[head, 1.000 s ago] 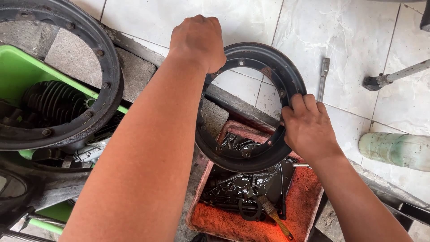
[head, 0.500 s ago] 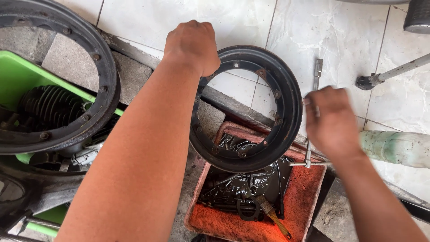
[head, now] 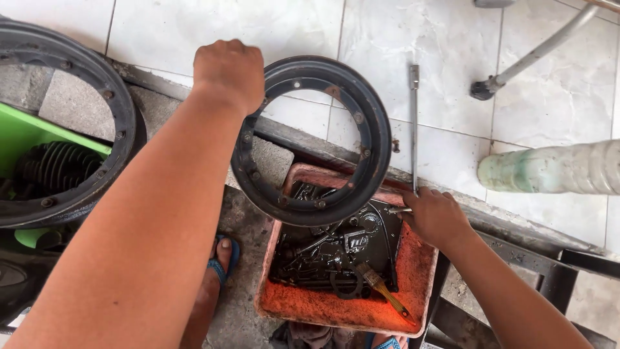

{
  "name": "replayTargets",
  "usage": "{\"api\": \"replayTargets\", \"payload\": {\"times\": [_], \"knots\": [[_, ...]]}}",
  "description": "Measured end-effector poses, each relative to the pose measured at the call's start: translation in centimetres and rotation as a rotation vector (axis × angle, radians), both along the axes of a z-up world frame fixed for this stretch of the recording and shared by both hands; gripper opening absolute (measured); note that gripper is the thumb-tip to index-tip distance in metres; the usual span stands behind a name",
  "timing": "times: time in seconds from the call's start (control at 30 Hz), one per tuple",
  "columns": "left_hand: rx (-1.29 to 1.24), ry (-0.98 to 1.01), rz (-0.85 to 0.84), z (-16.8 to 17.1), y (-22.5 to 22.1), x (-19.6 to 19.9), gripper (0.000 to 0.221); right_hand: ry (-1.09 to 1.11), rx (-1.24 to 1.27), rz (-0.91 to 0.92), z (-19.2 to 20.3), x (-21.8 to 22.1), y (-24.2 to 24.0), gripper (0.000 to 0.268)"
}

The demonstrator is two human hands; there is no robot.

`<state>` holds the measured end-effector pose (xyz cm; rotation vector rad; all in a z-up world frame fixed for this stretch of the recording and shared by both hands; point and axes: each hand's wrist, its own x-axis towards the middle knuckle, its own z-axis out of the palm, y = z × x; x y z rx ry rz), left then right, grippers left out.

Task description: Unscrewing bolts from a motorcycle wheel rim using a T-handle socket wrench

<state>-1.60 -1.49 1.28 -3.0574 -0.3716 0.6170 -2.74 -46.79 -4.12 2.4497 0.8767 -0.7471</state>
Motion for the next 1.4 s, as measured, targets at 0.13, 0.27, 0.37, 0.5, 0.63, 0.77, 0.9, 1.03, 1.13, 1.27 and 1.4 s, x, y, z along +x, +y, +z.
{"api": "replayTargets", "payload": {"times": [0.13, 0.27, 0.37, 0.5, 0.63, 0.77, 0.9, 1.03, 1.13, 1.27, 1.4], "knots": [[0.084, 0.162, -0.02, 4.3, -1.9, -1.7, 0.028, 0.087, 0.002, -0.091, 3.4, -0.3, 0.5, 0.045], [0.072, 0.15, 0.025, 9.1, -3.0, -2.4, 0.035, 0.009, 0.152, -0.274, 9.2, -0.6, 1.4, 0.032], [-0.02, 0.013, 0.024, 13.4, -5.1, -4.3, 0.027, -0.163, 0.328, -0.343, 10.7, 0.6, -0.5, 0.021], [-0.215, 0.117, -0.023, 24.0, -10.6, -9.1, 0.04, -0.211, 0.448, -0.639, 19.1, 1.5, 1.9, 0.026], [-0.387, -0.011, -0.061, 28.4, -13.3, -15.2, 0.024, -0.237, 0.369, -0.659, 27.1, -0.5, 1.5, 0.025], [-0.482, -0.412, -0.082, 23.9, -12.9, -17.1, 0.031, -0.327, 0.965, -0.415, 30.5, -2.0, -2.5, 0.016], [-0.39, 0.354, -0.076, 22.7, -10.7, -14.5, 0.05, -0.424, 0.984, -0.474, 30.8, -7.1, -1.7, 0.011], [-0.457, 0.269, 0.024, 19.6, -10.1, -13.5, 0.017, -0.621, 0.708, -0.053, 32.4, -12.2, 5.0, 0.02], [-0.433, 0.293, 0.054, 18.7, -10.4, -13.6, 0.021, -0.542, 0.642, -0.068, 30.6, -10.6, 5.3, 0.015], [-0.395, 0.571, -0.102, 18.0, -13.2, -15.0, 0.052, -0.51, 0.671, -0.042, 29.8, -9.0, 6.2, 0.014], [-0.362, 0.702, -0.354, 18.1, -17.0, -16.5, 0.056, -0.428, 0.629, -0.057, 30.0, -8.2, 8.3, 0.015]]}}
